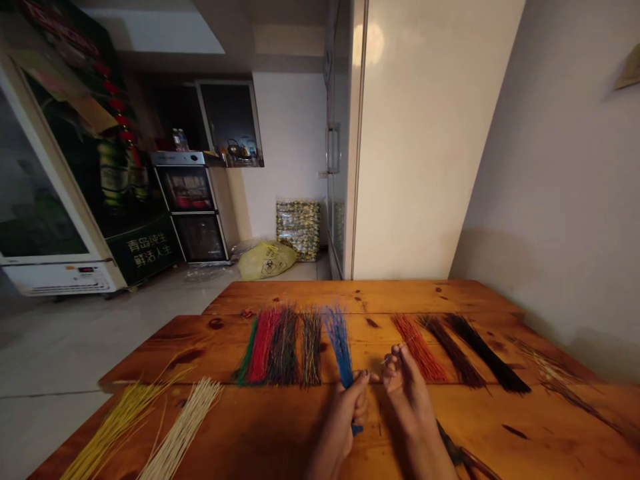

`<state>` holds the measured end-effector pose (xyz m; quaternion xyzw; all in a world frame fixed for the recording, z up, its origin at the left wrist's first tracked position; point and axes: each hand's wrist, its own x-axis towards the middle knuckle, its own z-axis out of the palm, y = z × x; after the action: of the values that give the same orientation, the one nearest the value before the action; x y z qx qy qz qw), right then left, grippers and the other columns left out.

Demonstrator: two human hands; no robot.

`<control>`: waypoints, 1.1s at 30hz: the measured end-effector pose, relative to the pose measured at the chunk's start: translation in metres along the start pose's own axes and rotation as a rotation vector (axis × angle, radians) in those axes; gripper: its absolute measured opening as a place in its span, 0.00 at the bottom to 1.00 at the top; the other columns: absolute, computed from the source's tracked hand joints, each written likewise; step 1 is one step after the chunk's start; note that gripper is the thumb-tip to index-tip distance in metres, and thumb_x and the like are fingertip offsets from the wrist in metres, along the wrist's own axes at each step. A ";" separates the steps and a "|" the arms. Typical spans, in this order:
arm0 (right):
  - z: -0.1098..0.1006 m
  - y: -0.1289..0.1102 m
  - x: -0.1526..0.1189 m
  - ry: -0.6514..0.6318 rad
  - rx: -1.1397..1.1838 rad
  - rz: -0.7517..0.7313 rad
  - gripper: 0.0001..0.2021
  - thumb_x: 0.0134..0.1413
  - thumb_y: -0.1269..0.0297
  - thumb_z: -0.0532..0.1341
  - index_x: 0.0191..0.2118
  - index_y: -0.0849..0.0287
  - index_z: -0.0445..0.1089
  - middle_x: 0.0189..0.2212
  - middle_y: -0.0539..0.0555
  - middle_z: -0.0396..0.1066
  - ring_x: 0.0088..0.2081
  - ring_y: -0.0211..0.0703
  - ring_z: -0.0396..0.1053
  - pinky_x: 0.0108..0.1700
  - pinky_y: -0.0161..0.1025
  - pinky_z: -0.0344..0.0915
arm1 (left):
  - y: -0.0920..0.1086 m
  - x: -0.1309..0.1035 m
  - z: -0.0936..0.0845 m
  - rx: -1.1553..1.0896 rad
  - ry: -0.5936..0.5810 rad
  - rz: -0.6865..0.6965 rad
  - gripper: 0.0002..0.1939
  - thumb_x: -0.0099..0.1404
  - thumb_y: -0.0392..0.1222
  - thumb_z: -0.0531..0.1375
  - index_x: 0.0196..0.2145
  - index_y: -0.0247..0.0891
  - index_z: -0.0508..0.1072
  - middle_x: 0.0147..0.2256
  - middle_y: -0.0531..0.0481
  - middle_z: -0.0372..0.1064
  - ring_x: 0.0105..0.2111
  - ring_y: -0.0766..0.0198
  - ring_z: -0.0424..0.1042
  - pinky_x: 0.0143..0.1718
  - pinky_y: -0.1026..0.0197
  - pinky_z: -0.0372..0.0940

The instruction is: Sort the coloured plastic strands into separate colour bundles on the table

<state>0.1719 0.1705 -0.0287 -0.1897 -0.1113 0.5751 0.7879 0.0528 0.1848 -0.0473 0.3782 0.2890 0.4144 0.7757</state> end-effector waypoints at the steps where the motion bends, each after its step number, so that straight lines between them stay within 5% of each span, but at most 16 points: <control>1: 0.001 0.000 -0.001 0.006 -0.009 0.011 0.10 0.41 0.67 0.68 0.32 0.57 0.70 0.22 0.43 0.68 0.20 0.28 0.64 0.23 0.27 0.65 | 0.000 -0.002 0.002 0.025 0.002 0.003 0.23 0.45 0.57 0.65 0.28 0.35 0.66 0.13 0.66 0.41 0.12 0.77 0.38 0.16 0.66 0.33; 9: -0.002 -0.006 0.003 0.056 0.001 -0.174 0.08 0.39 0.65 0.68 0.28 0.55 0.69 0.21 0.43 0.65 0.19 0.28 0.58 0.18 0.25 0.58 | -0.002 -0.002 0.003 0.108 0.113 0.072 0.21 0.45 0.56 0.65 0.26 0.34 0.69 0.13 0.65 0.42 0.13 0.77 0.39 0.15 0.66 0.35; 15: 0.003 0.006 0.000 0.097 -0.369 -0.173 0.14 0.40 0.58 0.67 0.37 0.53 0.72 0.35 0.50 0.73 0.30 0.37 0.67 0.26 0.31 0.63 | 0.000 0.003 -0.001 -0.104 0.139 0.072 0.22 0.43 0.54 0.67 0.23 0.35 0.64 0.12 0.66 0.40 0.13 0.78 0.37 0.15 0.68 0.36; 19: 0.007 0.022 -0.002 -0.037 -0.704 -0.124 0.17 0.43 0.54 0.65 0.40 0.56 0.72 0.42 0.56 0.72 0.38 0.45 0.68 0.28 0.33 0.61 | 0.003 0.006 -0.004 -0.255 0.127 0.014 0.22 0.42 0.51 0.68 0.23 0.35 0.62 0.12 0.66 0.40 0.13 0.78 0.35 0.14 0.69 0.35; 23: 0.003 0.031 0.003 -0.090 -0.928 -0.151 0.16 0.43 0.51 0.63 0.33 0.57 0.74 0.36 0.57 0.74 0.42 0.48 0.67 0.38 0.36 0.63 | 0.004 0.008 -0.007 -0.343 0.097 -0.018 0.22 0.40 0.50 0.69 0.24 0.34 0.64 0.12 0.67 0.39 0.13 0.79 0.33 0.14 0.70 0.34; 27: 0.000 0.032 0.004 -0.100 -0.939 -0.200 0.15 0.46 0.49 0.60 0.27 0.58 0.72 0.26 0.52 0.71 0.32 0.43 0.66 0.36 0.36 0.61 | 0.003 0.007 -0.007 -0.336 -0.014 -0.063 0.19 0.44 0.47 0.68 0.23 0.32 0.65 0.12 0.66 0.39 0.13 0.79 0.33 0.14 0.70 0.35; 33: 0.003 0.017 -0.003 0.188 -0.873 -0.457 0.16 0.45 0.48 0.60 0.30 0.59 0.70 0.31 0.52 0.69 0.34 0.43 0.64 0.37 0.36 0.60 | 0.003 0.004 -0.008 -0.346 -0.045 -0.068 0.15 0.47 0.44 0.67 0.22 0.31 0.66 0.13 0.65 0.39 0.12 0.79 0.35 0.14 0.71 0.36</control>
<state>0.1549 0.1726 -0.0337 -0.5234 -0.3088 0.2683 0.7475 0.0478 0.1919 -0.0500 0.2383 0.2086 0.4231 0.8490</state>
